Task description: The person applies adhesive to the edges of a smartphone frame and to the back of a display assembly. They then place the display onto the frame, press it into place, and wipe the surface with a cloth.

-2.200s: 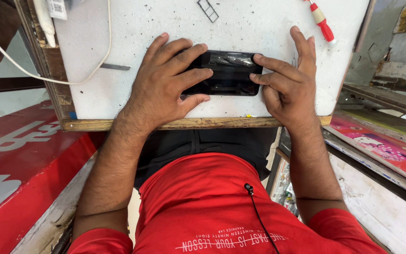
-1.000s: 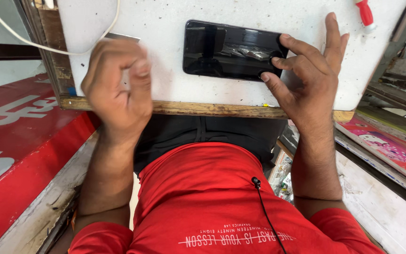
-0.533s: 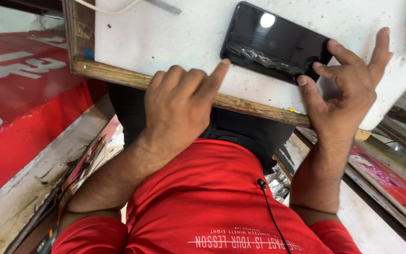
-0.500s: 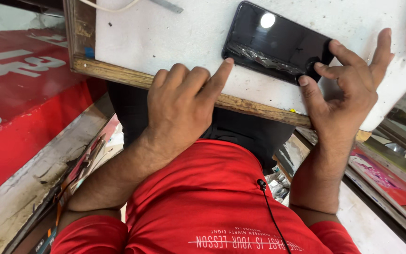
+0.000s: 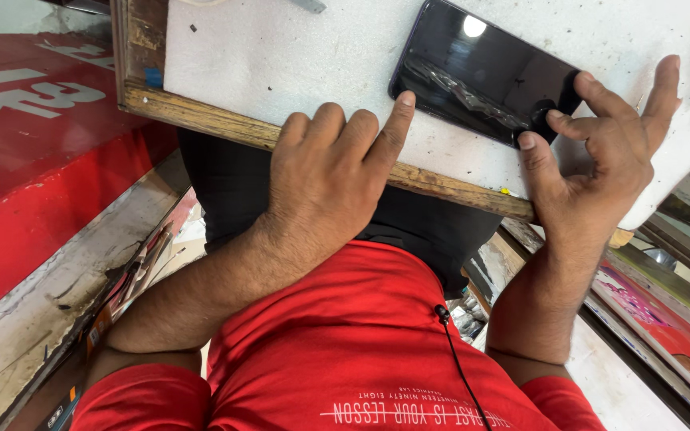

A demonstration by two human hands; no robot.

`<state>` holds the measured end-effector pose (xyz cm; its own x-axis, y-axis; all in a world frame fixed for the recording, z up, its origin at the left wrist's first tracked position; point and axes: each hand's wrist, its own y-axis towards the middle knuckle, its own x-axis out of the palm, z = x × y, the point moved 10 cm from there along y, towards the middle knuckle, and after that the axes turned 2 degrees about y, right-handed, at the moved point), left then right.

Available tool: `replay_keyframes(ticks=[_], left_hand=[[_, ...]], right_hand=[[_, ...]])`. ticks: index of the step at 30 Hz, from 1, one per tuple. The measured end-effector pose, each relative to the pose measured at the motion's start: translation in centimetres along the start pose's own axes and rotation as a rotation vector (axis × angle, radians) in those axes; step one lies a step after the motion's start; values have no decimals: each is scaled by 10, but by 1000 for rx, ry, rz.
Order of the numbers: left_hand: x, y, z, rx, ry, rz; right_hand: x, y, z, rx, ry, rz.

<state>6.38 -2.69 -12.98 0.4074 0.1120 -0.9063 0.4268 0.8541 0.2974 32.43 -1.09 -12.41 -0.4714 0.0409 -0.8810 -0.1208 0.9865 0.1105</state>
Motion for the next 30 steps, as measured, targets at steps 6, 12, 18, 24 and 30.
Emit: replay_keyframes(ticks=[6,12,18,24,30], left_hand=[[2,10,11,4,35,-59],[3,12,20,28,53,-101],[6,7,30,75,129,-96],[12,5,51,113,125,-40],[17,5,74,129,123,-9]], right_hand=[[-1,1,-3,39,34,11],[-3,-2,-9,53,55,17],[-4,-7,-17,10,16,20],[0,-14,-10,14,37,8],[-3,-16,-15,-18,8,22]])
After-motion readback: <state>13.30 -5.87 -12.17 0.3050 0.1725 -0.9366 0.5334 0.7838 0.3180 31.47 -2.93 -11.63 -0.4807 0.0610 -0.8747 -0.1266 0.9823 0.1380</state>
